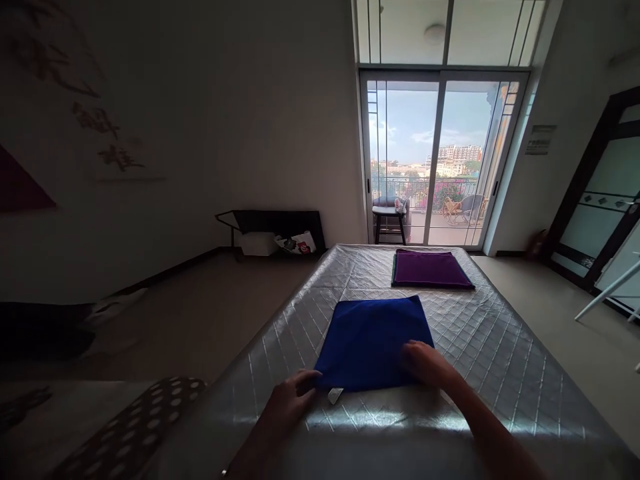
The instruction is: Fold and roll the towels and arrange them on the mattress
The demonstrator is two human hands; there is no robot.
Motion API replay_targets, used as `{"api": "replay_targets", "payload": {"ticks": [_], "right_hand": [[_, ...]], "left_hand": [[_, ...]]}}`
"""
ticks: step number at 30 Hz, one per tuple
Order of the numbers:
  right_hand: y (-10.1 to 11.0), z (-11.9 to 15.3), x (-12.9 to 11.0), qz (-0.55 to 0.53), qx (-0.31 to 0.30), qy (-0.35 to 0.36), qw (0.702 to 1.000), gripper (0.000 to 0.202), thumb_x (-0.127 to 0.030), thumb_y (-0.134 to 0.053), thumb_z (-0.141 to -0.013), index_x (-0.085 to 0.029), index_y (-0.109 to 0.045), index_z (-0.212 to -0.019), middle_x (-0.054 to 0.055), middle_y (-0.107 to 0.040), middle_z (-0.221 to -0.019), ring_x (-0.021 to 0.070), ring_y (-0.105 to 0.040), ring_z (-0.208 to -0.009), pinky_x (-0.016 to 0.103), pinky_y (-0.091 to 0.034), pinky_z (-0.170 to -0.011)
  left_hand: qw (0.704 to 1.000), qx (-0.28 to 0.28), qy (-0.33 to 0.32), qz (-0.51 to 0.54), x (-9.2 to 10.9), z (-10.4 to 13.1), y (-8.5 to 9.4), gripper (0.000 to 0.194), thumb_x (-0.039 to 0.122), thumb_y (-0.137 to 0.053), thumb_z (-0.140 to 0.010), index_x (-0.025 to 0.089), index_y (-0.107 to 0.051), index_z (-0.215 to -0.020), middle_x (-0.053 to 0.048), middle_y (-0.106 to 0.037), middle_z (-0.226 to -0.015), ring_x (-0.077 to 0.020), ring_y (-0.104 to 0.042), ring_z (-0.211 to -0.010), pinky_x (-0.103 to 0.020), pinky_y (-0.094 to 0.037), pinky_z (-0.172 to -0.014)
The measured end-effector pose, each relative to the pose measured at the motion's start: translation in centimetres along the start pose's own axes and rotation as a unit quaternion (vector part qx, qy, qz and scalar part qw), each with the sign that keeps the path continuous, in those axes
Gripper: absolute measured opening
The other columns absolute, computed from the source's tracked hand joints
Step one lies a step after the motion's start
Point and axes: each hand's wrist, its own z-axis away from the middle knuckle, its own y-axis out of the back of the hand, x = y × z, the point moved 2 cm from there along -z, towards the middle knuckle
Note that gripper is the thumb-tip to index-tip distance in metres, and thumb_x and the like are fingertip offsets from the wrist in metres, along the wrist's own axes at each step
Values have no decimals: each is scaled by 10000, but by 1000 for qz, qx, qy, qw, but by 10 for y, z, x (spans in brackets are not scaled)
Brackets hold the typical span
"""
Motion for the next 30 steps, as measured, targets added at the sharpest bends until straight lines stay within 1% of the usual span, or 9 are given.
{"api": "replay_targets", "payload": {"ticks": [2, 4, 7, 10, 12, 16, 19, 24, 30], "right_hand": [[3, 35, 25, 6, -40, -6, 999, 163, -251, -644, -889, -257, -732, -1026, 66, -691, -1065, 179, -676, -863, 324, -573, -792], [9, 64, 48, 14, -77, -9, 997, 262, -139, -618, -825, -277, -752, -1003, 76, -696, -1070, 202, -689, -927, 340, -568, -857], [18, 85, 69, 21, -91, -24, 995, 336, -76, -551, -809, -267, -760, -991, 95, -708, -1092, 223, -687, -1031, 359, -554, -924], [20, 83, 69, 21, -89, -28, 995, 310, -116, -505, -872, -264, -754, -981, 92, -721, -1090, 216, -708, -995, 351, -564, -899], [20, 79, 63, 26, -80, -16, 996, 317, -143, -467, -906, -264, -746, -996, 88, -726, -1095, 211, -725, -924, 343, -581, -840], [26, 76, 53, -7, -30, 12, 999, 322, -204, -420, -963, -262, -724, -1049, 84, -742, -1004, 215, -735, -869, 328, -603, -756], [40, 79, 46, -40, 25, 38, 998, 292, -322, -441, -1004, -268, -717, -1084, 81, -741, -953, 219, -728, -832, 354, -621, -742], [92, 80, 17, -29, 127, 106, 986, 274, -446, -526, -994, -286, -732, -1081, 75, -741, -955, 191, -717, -775, 349, -635, -727], [187, 65, -30, 37, 219, 139, 965, 273, -527, -608, -937, -307, -759, -995, 29, -764, -901, 187, -726, -781, 337, -616, -755]], "left_hand": [[1000, 9, -9, -18, 1, 2, 1, 322, 337, -559, -714, 222, -768, -931, -55, -766, -1054, -234, -713, -1009, -321, -540, -929], [999, 25, -17, -18, 6, 2, 3, 310, 376, -545, -754, 239, -767, -922, -48, -764, -1024, -227, -715, -979, -309, -554, -884], [996, 77, -32, -12, 13, 1, 7, 314, 437, -560, -758, 241, -780, -867, -69, -740, -1009, -225, -712, -874, -329, -577, -813], [992, 113, -51, -1, 19, -2, 12, 322, 493, -604, -718, 240, -791, -789, -89, -723, -1032, -210, -695, -756, -353, -592, -742], [991, 117, -62, 23, 23, -6, 15, 331, 513, -622, -700, 240, -795, -767, -95, -732, -1068, -219, -711, -790, -355, -599, -748], [991, 97, -45, 81, 31, -12, 25, 356, 535, -676, -661, 230, -793, -802, -72, -780, -1057, -264, -732, -986, -370, -584, -910], [992, 81, -21, 98, 43, -12, 39, 406, 555, -703, -633, 227, -791, -855, -43, -803, -932, -267, -749, -929, -371, -586, -903], [992, 91, -39, 80, 87, -2, 73, 459, 609, -715, -639, 229, -799, -882, -13, -779, -743, -238, -742, -761, -316, -596, -743], [979, 176, -94, 37, 164, 10, 117, 528, 667, -661, -710, 235, -792, -983, -3, -772, -766, -230, -736, -792, -317, -570, -804]]}}
